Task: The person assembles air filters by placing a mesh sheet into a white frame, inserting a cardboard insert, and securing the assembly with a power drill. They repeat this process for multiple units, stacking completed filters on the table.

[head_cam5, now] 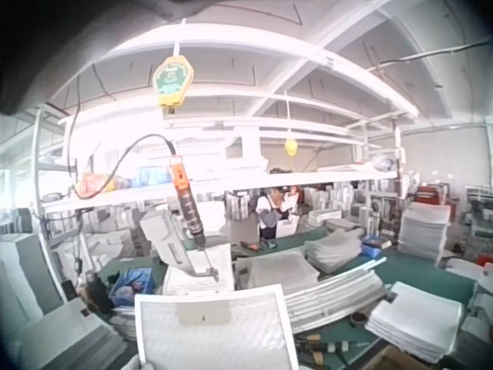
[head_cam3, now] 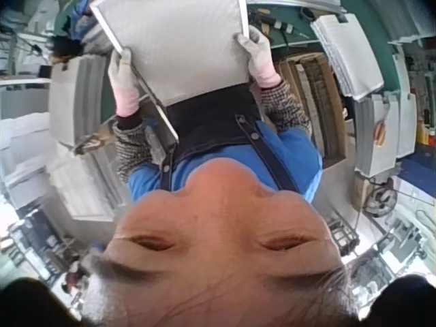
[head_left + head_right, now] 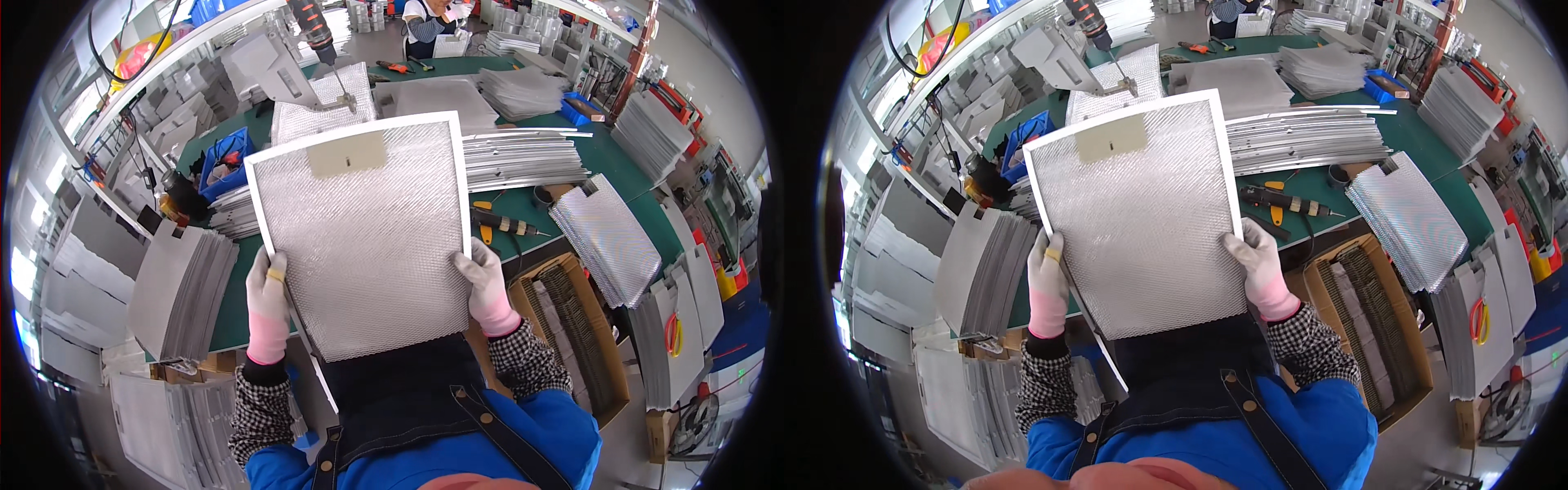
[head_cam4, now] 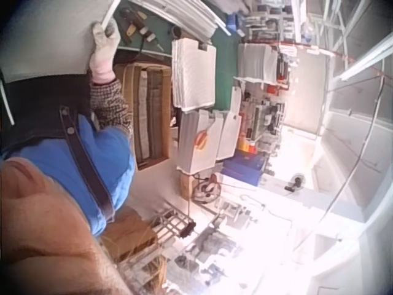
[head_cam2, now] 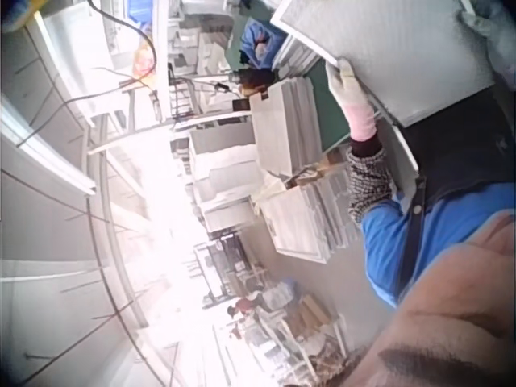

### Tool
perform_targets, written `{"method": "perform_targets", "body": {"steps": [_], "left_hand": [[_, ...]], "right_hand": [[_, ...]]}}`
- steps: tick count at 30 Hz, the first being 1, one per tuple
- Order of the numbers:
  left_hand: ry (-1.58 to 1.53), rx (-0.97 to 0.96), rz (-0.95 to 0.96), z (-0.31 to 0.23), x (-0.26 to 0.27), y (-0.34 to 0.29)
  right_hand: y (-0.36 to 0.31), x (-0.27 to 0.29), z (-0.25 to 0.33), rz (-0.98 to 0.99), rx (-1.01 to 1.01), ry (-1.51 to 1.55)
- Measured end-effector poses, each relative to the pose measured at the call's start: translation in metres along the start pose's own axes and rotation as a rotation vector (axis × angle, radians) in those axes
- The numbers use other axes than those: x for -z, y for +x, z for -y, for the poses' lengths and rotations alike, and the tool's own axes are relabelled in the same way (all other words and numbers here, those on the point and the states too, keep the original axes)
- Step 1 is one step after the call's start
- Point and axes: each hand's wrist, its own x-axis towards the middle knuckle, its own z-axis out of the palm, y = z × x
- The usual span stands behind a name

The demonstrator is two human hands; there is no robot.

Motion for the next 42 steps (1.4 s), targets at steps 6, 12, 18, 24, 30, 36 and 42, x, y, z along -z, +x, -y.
{"method": "perform_targets", "body": {"steps": [6,12,18,24,30,36,42], "left_hand": [[-0.133,0.092,0.038,-0.005,-0.003,-0.005],[-0.018,0.088,0.127,-0.008,0.002,0.002],[0.091,0.034,0.077,-0.004,-0.005,-0.020],[0.066,0.084,0.022,-0.001,-0.006,-0.033],[0.047,0.036,0.261,-0.018,-0.022,-0.009],[0.252,0.014,0.260,0.018,-0.010,-0.026],[0.215,0.122,0.316,0.026,-0.005,-0.040]], "right_hand": [[0.000,-0.006,-0.005,0.016,-0.018,0.062],[-0.002,-0.003,-0.010,-0.041,0.078,0.025],[0.004,-0.002,0.001,-0.100,0.138,0.005],[0.005,0.006,0.002,-0.071,0.141,-0.013],[0.004,0.006,-0.009,-0.186,0.198,0.030],[0.008,0.017,0.000,-0.202,0.252,0.098],[0.008,0.028,-0.010,-0.304,0.235,0.049]]}}
